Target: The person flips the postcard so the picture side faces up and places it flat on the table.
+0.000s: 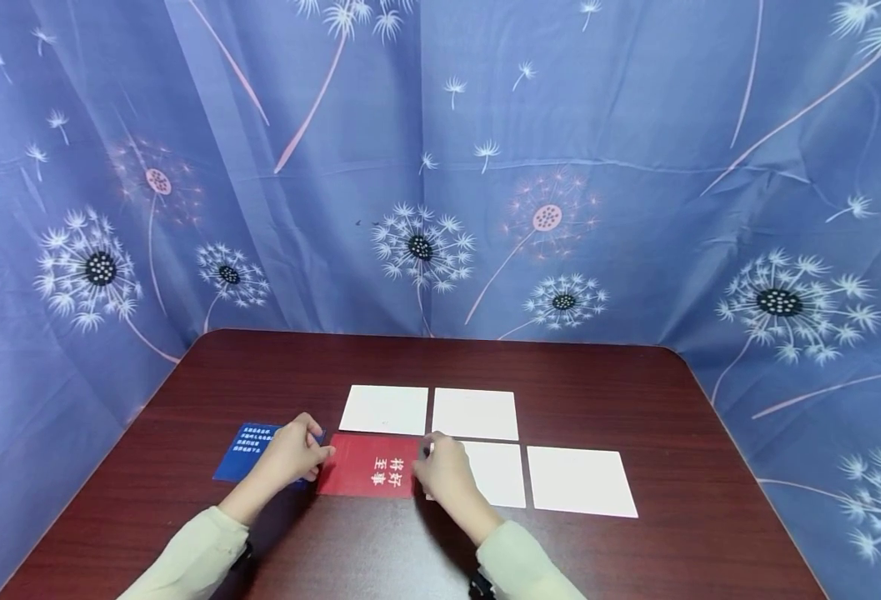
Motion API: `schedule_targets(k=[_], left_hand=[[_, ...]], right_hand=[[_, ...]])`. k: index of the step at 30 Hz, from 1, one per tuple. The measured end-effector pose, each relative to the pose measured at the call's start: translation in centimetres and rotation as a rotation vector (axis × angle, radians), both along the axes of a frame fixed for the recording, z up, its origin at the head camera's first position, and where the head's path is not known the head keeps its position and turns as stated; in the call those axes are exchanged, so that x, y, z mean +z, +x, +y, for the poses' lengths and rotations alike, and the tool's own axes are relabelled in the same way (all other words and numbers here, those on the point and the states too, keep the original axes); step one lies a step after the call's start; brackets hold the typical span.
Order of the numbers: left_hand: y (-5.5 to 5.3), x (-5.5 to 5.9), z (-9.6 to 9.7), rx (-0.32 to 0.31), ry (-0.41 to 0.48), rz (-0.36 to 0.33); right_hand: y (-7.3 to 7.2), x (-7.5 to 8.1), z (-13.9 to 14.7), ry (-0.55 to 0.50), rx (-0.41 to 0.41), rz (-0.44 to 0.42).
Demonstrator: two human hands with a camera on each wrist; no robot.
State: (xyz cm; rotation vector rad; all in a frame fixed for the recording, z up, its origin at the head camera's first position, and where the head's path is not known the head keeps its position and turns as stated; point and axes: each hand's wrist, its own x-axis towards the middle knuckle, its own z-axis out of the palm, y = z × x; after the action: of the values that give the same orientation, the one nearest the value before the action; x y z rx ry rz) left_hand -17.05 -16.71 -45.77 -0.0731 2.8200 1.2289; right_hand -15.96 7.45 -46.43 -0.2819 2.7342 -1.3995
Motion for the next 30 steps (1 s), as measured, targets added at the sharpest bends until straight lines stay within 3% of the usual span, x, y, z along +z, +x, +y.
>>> schedule_targets(k=[7,13,16,21,25,30], left_hand=[[0.2,0.7,1.4,-0.035,0.042,0.155],[0.0,1.0,3.7,-0.058,0.143,0.276],[-0.1,1.1,4.9,-0.056,0.197,0.277],[0.1,1.1,7.1,-0.092,0.34,0.219],[0.4,0.4,8.9,-0.145,0.456,0.176],[1.0,-0.8,10.8,-0.184,0.504,0.139]], right_hand=[[0.0,0.4,1.9,0.01,-0.043,0.117],[0.0,0.3,3.9,0.02,-0.102,0.191],[0.1,0.4,4.9,0.014,-0.137,0.195],[0.6,0.5,6.6,0.004,-0.181,0.154],[1.0,0.5,8.0,0.021,-0.204,0.124],[1.6,0.5,9.5,0.031,-0.191,0.071]])
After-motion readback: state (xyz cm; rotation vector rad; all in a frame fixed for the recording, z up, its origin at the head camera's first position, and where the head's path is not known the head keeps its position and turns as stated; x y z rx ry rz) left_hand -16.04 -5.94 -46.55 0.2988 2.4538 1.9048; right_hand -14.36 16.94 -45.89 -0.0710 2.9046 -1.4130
